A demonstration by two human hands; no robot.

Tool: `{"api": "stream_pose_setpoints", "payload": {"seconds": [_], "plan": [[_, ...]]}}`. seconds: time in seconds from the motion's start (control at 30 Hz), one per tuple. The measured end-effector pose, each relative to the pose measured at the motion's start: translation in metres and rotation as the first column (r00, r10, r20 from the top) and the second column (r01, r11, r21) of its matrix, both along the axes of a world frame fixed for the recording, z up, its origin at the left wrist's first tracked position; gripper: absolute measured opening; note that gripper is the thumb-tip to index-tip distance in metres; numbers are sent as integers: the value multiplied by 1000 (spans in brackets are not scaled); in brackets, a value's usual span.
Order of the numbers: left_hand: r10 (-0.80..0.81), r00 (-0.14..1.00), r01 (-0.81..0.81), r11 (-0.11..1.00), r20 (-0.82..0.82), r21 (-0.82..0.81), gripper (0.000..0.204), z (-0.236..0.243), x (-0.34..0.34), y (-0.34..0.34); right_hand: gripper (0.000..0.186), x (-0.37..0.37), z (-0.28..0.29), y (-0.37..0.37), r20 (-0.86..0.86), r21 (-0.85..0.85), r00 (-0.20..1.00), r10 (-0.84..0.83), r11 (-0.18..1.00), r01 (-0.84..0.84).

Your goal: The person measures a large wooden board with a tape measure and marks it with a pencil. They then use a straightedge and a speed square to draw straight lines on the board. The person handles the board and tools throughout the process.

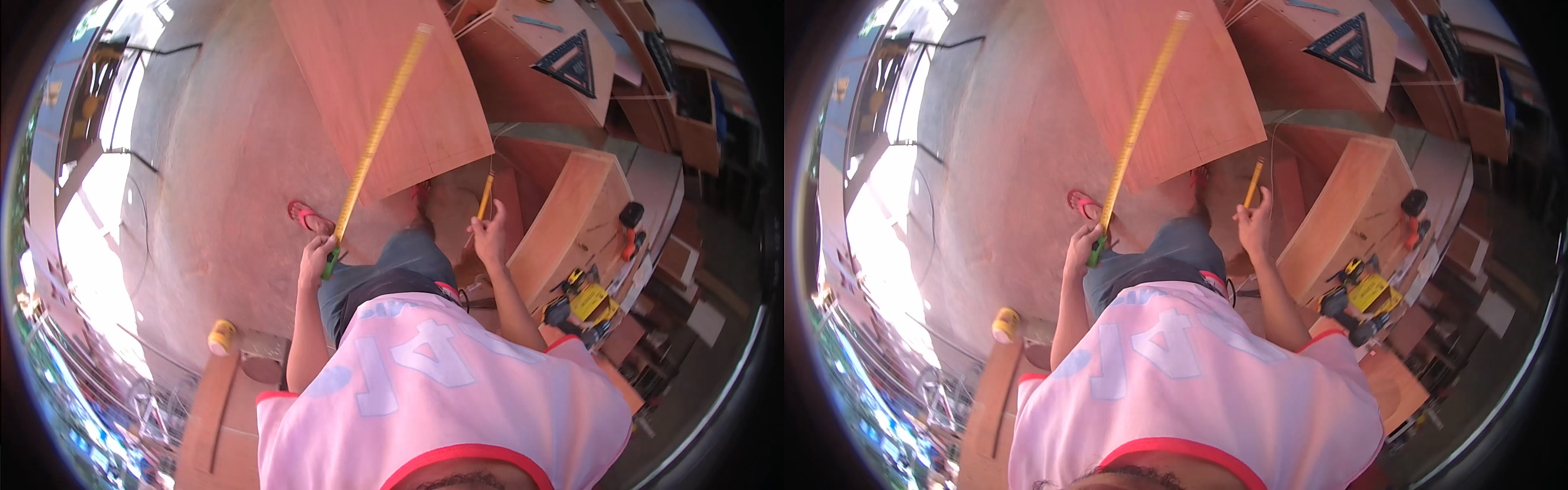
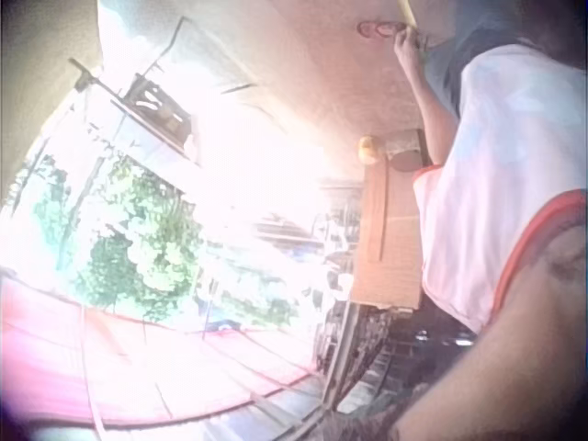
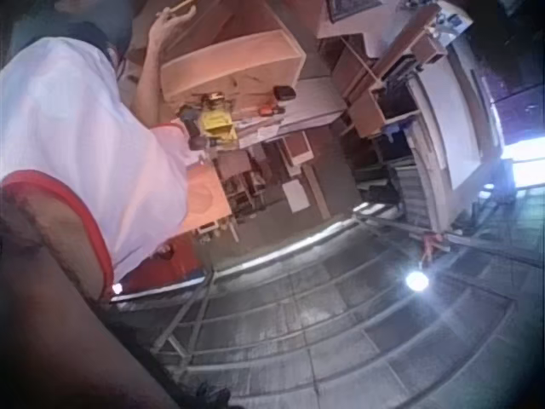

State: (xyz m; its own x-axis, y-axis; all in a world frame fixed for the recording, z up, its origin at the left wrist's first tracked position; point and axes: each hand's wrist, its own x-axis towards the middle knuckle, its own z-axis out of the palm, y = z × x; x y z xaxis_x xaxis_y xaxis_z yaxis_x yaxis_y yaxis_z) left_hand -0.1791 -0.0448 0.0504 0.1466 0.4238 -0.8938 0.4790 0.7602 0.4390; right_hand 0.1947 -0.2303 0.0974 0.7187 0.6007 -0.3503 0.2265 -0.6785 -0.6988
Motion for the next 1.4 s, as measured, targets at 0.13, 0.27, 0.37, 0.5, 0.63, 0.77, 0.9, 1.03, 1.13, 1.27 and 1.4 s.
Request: {"api": "stream_pose_setpoints", "payload": {"seconds": [0.13, 0.27, 0.37, 0.5, 0.63, 0.77, 0.9, 1.03, 1.13, 1.27, 1.4], "plan": [[223, 972, -216, 971, 71, -102, 32, 41, -74, 38, 15, -130, -13, 115, -247, 85, 931, 268, 963, -254], [261, 961, -261, 965, 87, -19, 32, 78, -107, 100, 27, -269, -4, 237, -356, 272, 746, 563, 826, -493], [277, 956, -276, 961, 101, -22, 32, 90, -116, 146, 35, -335, 17, 301, -478, 179, 720, 503, 858, -481], [269, 950, -268, 963, 158, -31, 35, 101, -117, 207, 42, -363, 32, 352, -459, 270, 802, 382, 920, -283], [300, 866, -244, 952, 399, -187, 47, 120, -107, 274, 39, -361, 30, 419, -500, 343, 830, 248, 936, -73], [-85, 947, 21, 979, 309, 205, 55, 140, -82, 343, 37, -330, 29, 502, -634, 373, 733, 245, 928, 12], [-52, 985, 7, 964, 164, 267, 55, 164, -37, 443, 37, -281, 42, 580, -701, 373, 669, 247, 927, 48], [-406, 913, 334, 809, 49, 483, 51, 192, 22, 546, 39, -229, 66, 651, -737, 457, 627, 252, 869, 189], [-516, 856, 428, 690, -17, 583, 45, 203, 79, 599, 39, -193, 76, 684, -748, 510, 628, 215, 792, 336], [-724, 667, 583, 362, -175, 727, 41, 193, 170, 633, 38, -136, 74, 697, -786, 465, 617, 44, 699, 543], [-883, 303, 638, -91, -358, 765, 61, 169, 255, 670, 35, -91, 59, 686, -694, 453, 679, -240, 588, 670]]}}
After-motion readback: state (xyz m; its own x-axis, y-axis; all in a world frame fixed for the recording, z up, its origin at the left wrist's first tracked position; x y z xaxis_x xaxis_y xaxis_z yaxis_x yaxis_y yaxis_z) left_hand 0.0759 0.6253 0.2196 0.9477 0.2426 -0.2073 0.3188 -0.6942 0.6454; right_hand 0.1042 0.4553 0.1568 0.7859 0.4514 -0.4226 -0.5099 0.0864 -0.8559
